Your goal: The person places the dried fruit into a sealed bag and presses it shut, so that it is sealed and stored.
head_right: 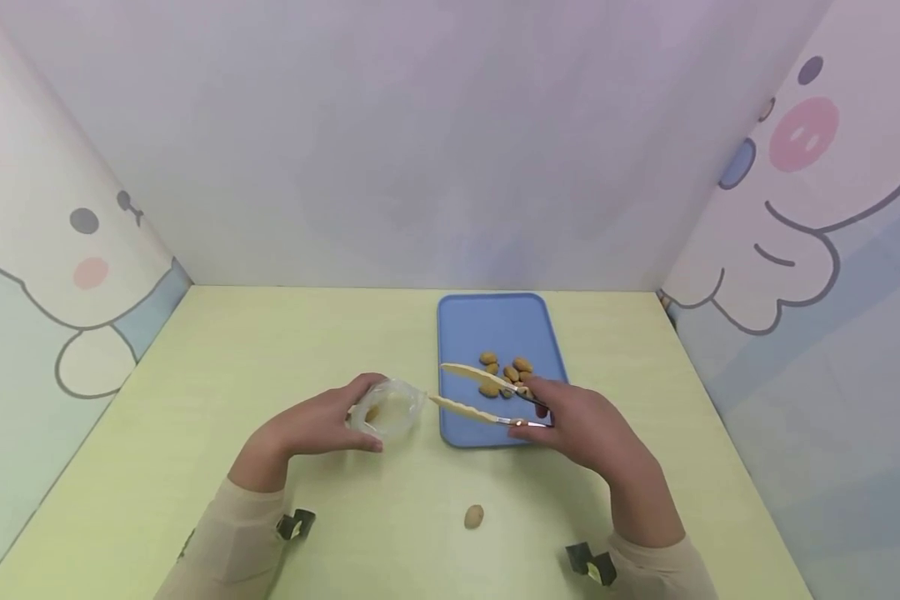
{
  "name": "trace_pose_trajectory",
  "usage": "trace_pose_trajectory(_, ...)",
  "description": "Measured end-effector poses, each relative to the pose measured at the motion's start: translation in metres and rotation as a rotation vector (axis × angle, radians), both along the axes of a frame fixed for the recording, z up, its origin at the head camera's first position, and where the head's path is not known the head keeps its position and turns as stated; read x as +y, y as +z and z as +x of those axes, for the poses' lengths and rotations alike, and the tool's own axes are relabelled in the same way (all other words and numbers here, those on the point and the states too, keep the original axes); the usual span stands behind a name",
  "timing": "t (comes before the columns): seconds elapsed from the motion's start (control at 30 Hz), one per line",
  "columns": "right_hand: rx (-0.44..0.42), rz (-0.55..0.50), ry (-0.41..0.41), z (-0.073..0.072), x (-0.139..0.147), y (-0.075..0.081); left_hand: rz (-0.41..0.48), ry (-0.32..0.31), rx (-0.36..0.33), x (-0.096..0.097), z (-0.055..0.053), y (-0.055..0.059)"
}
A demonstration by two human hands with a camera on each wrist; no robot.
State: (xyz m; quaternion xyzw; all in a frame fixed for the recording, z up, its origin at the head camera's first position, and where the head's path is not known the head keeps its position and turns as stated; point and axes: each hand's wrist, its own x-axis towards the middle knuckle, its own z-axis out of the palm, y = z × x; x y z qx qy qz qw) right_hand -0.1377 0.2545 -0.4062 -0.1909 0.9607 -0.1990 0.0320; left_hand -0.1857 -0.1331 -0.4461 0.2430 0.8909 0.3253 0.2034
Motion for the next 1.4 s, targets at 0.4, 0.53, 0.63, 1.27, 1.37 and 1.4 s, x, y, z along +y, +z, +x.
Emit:
trace_pose_trajectory(0.4, -0.069, 0.004, -0.042, -0.003, 0.006, -0.001, 0.003, 0.003, -0.008, 0.000, 0.000, -0.001)
trace_pose_trajectory(0.53, -0.091, 0.019, -0.074, -0.005, 0.011, -0.001, 0.001, 0.003, -0.012, 0.000, 0.000, -0.002)
trace_pose_trajectory(0.63, -0.109, 0.035, -0.093, -0.006, 0.014, 0.000, 0.001, 0.004, -0.015, 0.000, 0.001, -0.001)
trace_pose_trajectory(1.27, -0.202, 0.103, -0.142, -0.007, 0.023, -0.002, 0.001, 0.009, -0.014, 0.000, 0.002, -0.002)
trace_pose_trajectory(1.37, -0.207, 0.111, -0.140, -0.006, 0.023, -0.002, 0.001, 0.007, -0.017, 0.000, 0.002, -0.001)
trace_pose_trajectory(1.4, -0.210, 0.112, -0.141, -0.006, 0.023, -0.002, 0.001, 0.007, -0.018, 0.000, 0.002, -0.001)
